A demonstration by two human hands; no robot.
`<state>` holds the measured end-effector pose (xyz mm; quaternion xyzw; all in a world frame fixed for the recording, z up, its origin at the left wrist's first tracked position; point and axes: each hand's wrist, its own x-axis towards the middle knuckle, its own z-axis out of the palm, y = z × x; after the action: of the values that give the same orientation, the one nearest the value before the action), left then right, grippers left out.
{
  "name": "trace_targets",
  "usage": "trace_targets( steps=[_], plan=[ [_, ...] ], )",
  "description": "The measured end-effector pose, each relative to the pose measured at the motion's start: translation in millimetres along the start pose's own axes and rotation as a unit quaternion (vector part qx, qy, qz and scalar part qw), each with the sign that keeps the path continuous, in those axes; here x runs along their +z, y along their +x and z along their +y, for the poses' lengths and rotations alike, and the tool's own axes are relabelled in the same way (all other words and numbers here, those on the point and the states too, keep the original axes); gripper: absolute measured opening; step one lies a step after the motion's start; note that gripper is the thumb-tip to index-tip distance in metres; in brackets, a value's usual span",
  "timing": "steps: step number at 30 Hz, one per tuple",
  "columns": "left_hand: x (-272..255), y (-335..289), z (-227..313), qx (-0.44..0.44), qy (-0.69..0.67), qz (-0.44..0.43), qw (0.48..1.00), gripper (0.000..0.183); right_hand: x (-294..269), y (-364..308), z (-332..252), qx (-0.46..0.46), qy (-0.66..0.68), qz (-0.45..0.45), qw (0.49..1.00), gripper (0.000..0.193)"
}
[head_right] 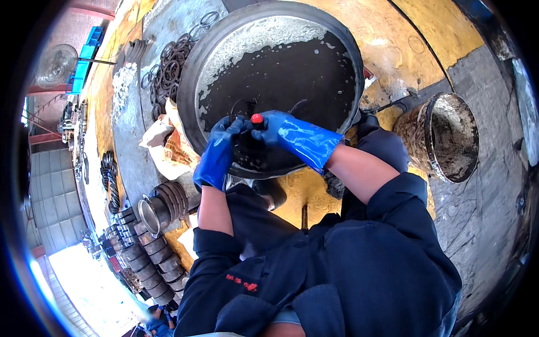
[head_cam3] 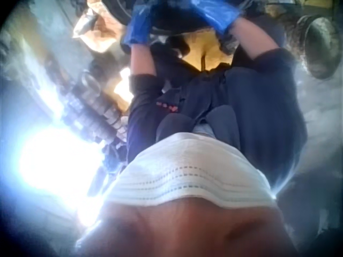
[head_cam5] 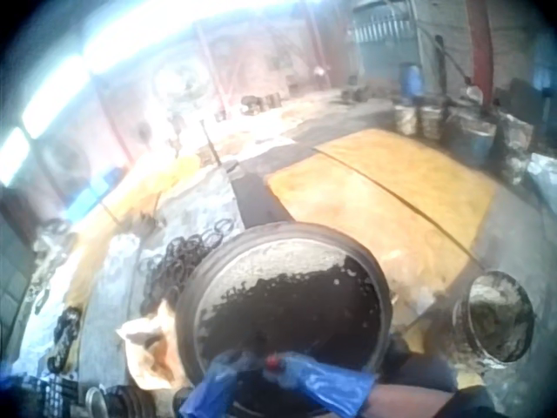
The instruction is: The person is using a brush to scrub a circular metal part inside a bucket containing dark liquid, rotating the part to clean different sections.
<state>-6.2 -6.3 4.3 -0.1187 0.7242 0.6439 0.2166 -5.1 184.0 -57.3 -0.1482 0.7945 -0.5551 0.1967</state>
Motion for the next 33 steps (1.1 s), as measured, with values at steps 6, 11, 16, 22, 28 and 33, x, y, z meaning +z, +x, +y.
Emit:
trace_targets(
  steps=[6, 11, 16, 22, 28, 33],
  plan=[
    [-2, -4, -8, 0.036, 0.056, 0.012, 0.998, 0.024, -45, 18, 1, 0.096, 0.248, 0.209, 0.941, 0.021],
    [-33, 17, -35, 0.159, 0.365, 0.029, 0.917, 0.024, -50, 18, -40, 0.099, 0.322, 0.126, 0.933, 0.028],
    [-18, 19, -19, 0.301, 0.429, 0.084, 0.847, 0.026, -68, 16, -19, 0.011, 0.405, 0.089, 0.910, 0.032],
    [-9, 1, 1, 0.198, -0.006, 0.041, 0.979, 0.024, -102, -19, -26, 0.096, 0.342, 0.221, 0.908, 0.027],
    [-22, 27, -12, 0.185, -0.198, 0.057, 0.961, 0.023, -96, -18, -8, 0.127, 0.310, 0.244, 0.910, 0.028],
    [-14, 31, -13, 0.158, -0.231, 0.112, 0.954, 0.021, -92, -2, 5, 0.019, 0.357, 0.243, 0.902, 0.030]
  ],
)
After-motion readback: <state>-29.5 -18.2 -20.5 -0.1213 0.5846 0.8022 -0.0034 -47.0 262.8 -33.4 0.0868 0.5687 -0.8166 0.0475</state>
